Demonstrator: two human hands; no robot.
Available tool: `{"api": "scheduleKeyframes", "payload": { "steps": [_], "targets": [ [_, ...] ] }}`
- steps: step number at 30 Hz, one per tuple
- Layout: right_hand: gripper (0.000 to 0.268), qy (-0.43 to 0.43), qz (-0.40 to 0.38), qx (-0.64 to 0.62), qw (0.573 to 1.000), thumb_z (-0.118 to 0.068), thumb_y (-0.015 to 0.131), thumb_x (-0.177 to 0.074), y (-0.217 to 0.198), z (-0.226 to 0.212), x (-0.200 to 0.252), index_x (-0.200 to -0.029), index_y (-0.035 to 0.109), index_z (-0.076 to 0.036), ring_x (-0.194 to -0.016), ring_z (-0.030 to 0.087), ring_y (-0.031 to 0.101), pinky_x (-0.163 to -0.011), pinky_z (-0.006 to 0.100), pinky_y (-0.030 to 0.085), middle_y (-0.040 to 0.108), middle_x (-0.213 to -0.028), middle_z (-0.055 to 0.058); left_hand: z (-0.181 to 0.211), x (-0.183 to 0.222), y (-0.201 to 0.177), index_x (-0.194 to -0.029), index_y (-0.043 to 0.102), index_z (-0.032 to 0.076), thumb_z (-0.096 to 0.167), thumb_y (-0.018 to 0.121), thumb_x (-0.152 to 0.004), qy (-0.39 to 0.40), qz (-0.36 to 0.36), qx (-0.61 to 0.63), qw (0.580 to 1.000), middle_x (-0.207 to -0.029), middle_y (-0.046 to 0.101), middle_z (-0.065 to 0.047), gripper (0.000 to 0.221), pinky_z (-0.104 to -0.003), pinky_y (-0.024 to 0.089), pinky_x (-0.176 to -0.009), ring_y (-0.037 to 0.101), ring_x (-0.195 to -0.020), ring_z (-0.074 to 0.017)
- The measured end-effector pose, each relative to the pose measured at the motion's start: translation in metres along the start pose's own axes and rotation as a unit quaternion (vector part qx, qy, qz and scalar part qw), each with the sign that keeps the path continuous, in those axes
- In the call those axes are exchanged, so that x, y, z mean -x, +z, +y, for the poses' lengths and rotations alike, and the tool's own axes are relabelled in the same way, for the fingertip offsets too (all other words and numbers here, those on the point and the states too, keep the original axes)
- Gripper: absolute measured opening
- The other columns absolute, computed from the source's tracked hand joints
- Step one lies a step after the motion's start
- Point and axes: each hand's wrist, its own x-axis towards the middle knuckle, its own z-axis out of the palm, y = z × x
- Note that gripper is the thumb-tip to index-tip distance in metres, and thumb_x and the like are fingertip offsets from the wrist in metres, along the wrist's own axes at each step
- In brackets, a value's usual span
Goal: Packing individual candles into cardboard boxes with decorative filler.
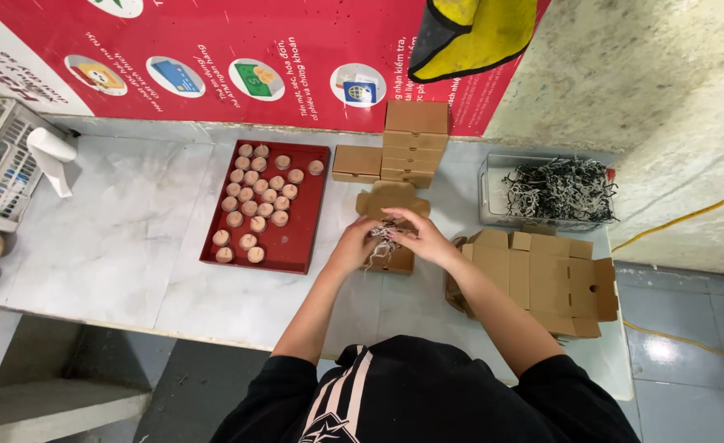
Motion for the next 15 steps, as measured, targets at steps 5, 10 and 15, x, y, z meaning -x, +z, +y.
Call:
{"api": "scheduleKeyframes", "payload": {
  "steps": [5, 10, 15],
  "targets": [
    [0.031, -0.060, 0.062, -0.051, 0.995, -0.006, 0.070, -0.097, 0.004, 0.031, -0.013, -0.127, 0.064, -0.005, -0.108, 0.012, 0.068, -0.093, 0.027, 0.056, 0.072, -0.120, 0.005, 0.032, -0.007, -0.008, -0.116, 0.069, 0.004, -0.005, 0.070, -0.085, 0.022, 0.022, -0.054, 0.998, -0.103, 0.064, -0.014, 0.033, -0.041, 0.053, -0.083, 0.065, -0.095, -0.0337],
    [0.024, -0.042, 0.082, -0.102, 0.991, -0.003, 0.069, -0.096, -0.001, 0.051, -0.016, -0.120, 0.065, -0.002, -0.103, 0.009, 0.068, -0.090, 0.026, 0.056, 0.072, -0.114, 0.003, 0.022, -0.008, -0.003, -0.117, 0.069, 0.005, -0.004, 0.072, -0.084, 0.065, 0.047, -0.085, 0.993, -0.104, 0.063, -0.014, 0.034, -0.042, 0.052, -0.085, 0.063, -0.100, -0.0346],
    [0.021, 0.026, 0.082, -0.132, 0.988, -0.002, 0.067, -0.096, 0.004, 0.060, -0.010, -0.117, 0.066, -0.001, -0.096, 0.009, 0.067, -0.085, 0.026, 0.055, 0.071, -0.110, 0.003, 0.005, -0.007, 0.001, -0.114, 0.072, 0.009, -0.008, 0.070, -0.080, 0.104, 0.031, -0.126, 0.986, -0.106, 0.064, -0.011, 0.038, -0.042, 0.053, -0.088, 0.064, -0.102, -0.0327]
  ]
}}
